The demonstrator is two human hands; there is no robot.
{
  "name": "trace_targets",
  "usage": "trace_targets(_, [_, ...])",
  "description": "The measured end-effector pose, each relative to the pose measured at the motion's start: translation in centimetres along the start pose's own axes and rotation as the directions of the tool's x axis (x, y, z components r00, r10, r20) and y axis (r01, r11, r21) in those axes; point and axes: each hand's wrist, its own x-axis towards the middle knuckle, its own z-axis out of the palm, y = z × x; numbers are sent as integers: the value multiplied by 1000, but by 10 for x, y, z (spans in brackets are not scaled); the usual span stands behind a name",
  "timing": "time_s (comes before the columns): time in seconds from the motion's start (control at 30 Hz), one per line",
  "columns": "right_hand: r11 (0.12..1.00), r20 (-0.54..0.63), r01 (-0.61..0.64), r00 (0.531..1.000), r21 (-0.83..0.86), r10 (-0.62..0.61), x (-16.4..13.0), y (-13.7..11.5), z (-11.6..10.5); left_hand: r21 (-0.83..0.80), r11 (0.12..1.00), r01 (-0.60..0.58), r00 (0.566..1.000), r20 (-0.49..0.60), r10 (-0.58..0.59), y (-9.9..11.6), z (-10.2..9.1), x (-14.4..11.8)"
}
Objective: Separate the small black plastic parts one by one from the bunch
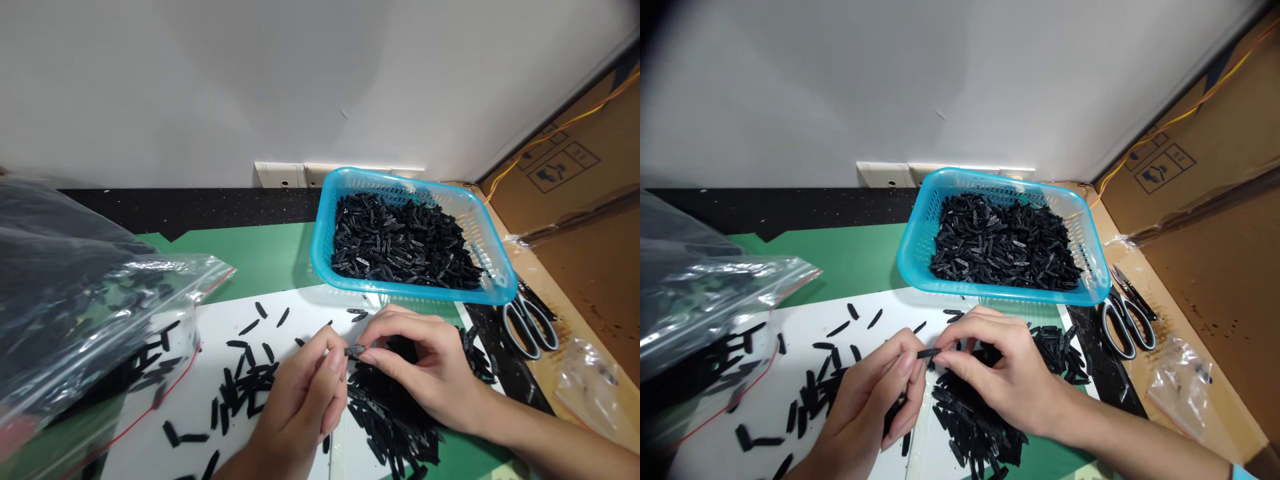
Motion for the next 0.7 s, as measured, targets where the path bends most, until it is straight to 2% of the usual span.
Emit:
trace_targets(0.33, [1000,-5,-21,1000,-3,21,0,1,-1,-36,999,3,1000,-28,-4,0,2,-1])
trace_targets(0.7, [997,13,-43,999,-67,44,-1,-2,-2,-29,997,-75,992,98,77,-7,-3,3])
